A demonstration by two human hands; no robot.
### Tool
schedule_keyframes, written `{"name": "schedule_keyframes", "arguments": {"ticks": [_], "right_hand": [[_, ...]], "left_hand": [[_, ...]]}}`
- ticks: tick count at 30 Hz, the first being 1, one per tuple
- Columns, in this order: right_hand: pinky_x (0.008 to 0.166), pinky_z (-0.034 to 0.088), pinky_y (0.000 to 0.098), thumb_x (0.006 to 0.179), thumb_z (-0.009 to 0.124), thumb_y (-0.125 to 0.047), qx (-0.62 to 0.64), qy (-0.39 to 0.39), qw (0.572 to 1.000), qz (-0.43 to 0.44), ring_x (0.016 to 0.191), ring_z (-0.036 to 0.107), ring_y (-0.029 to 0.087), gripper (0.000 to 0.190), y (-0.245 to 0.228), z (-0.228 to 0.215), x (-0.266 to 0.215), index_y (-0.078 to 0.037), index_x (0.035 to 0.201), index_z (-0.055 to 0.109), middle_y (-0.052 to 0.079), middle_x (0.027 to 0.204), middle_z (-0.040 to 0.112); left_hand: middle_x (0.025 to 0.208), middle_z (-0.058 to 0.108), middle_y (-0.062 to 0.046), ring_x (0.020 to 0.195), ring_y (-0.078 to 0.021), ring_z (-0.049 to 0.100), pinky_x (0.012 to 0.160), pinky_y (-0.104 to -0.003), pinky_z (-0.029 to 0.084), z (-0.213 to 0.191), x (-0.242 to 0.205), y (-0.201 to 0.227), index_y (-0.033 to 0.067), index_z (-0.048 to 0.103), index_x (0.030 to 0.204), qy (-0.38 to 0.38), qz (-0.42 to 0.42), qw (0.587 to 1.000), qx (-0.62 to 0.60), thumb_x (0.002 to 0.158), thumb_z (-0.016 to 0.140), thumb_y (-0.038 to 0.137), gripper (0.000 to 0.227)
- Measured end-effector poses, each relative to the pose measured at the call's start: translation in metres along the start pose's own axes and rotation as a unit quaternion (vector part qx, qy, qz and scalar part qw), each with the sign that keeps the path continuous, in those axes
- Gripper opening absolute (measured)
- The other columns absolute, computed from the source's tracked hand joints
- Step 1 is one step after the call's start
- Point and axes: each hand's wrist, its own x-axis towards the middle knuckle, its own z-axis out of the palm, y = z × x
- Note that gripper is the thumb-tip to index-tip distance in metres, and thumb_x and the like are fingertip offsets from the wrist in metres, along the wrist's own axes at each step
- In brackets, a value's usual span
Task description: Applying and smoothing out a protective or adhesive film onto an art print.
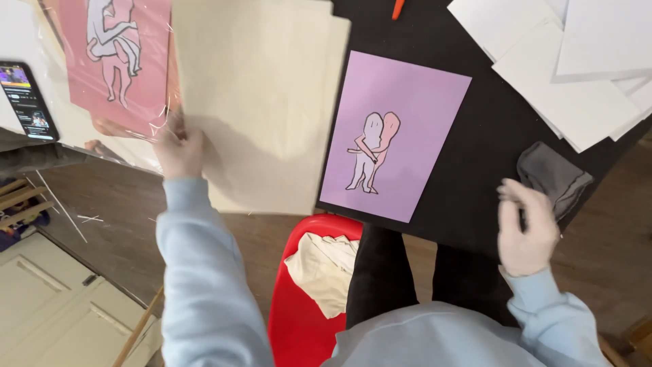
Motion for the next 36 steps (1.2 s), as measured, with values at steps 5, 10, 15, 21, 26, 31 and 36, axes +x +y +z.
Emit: {"name": "schedule_keyframes", "arguments": {"ticks": [5,10,15,21,26,31,36], "right_hand": [[0.104,0.050,0.0300,0.101,0.060,-0.002,0.146,-0.102,0.979,0.101,0.121,0.064,0.020,0.039,0.011,0.051,-0.006,-0.002,0.140,0.057,0.012,0.131,0.066],[0.108,0.048,0.0339,0.098,0.059,-0.002,0.268,-0.148,0.939,0.158,0.130,0.060,0.023,0.050,0.018,0.072,-0.002,-0.001,0.148,0.049,0.014,0.141,0.060],[0.113,0.046,0.0345,0.098,0.058,-0.003,0.308,-0.145,0.917,0.209,0.134,0.056,0.023,0.052,0.020,0.084,0.004,-0.002,0.149,0.048,0.013,0.144,0.057],[0.114,0.045,0.0355,0.099,0.059,-0.002,0.335,-0.154,0.909,0.193,0.135,0.056,0.025,0.051,0.021,0.089,0.006,0.000,0.149,0.048,0.014,0.144,0.057],[0.114,0.047,0.0347,0.100,0.058,-0.004,0.346,-0.152,0.898,0.224,0.134,0.058,0.024,0.050,0.015,0.087,0.014,0.001,0.148,0.048,0.014,0.142,0.058],[0.109,0.049,0.0333,0.099,0.059,-0.009,0.356,-0.153,0.880,0.274,0.130,0.060,0.021,0.051,0.006,0.082,0.022,0.000,0.148,0.048,0.012,0.139,0.061],[0.099,0.051,0.0298,0.101,0.061,-0.008,0.338,-0.168,0.887,0.268,0.113,0.063,0.014,0.044,0.001,0.069,0.025,0.002,0.144,0.060,0.009,0.127,0.065]], "left_hand": [[0.118,0.068,-0.008,0.094,-0.0115,0.059,0.082,-0.025,0.051,0.010,0.020,0.019,-0.0006,0.063,0.143,0.089,0.088,0.991,0.058,0.090,0.067,-0.008,0.054],[0.124,0.070,-0.008,0.111,-0.0174,0.069,0.099,-0.030,0.056,0.087,-0.074,0.071,0.0029,0.061,0.140,0.060,0.209,0.971,0.098,0.091,0.075,-0.007,0.052],[0.132,0.065,-0.015,0.125,-0.0246,0.062,0.110,-0.038,0.049,0.161,-0.166,0.083,0.0012,0.058,0.141,-0.092,0.013,0.993,-0.073,0.095,0.072,0.010,0.049],[0.126,0.060,-0.015,0.111,-0.0256,0.062,0.100,-0.038,0.052,0.174,-0.177,0.099,0.0029,0.059,0.139,-0.086,-0.007,0.996,0.038,0.088,0.075,0.012,0.054],[0.120,0.063,-0.012,0.111,-0.0224,0.063,0.100,-0.037,0.052,0.184,-0.171,0.084,0.0035,0.062,0.136,-0.085,-0.050,0.995,-0.009,0.089,0.075,0.013,0.049],[0.120,0.061,-0.009,0.103,-0.0146,0.063,0.093,-0.031,0.055,0.187,-0.165,0.063,0.0025,0.063,0.134,-0.097,-0.101,0.987,-0.077,0.089,0.074,0.011,0.047],[0.092,0.064,0.000,0.079,-0.0054,0.055,0.077,-0.022,0.051,0.170,-0.166,0.067,-0.0028,0.069,0.128,-0.134,-0.177,0.950,-0.219,0.092,0.069,0.002,0.035]]}}
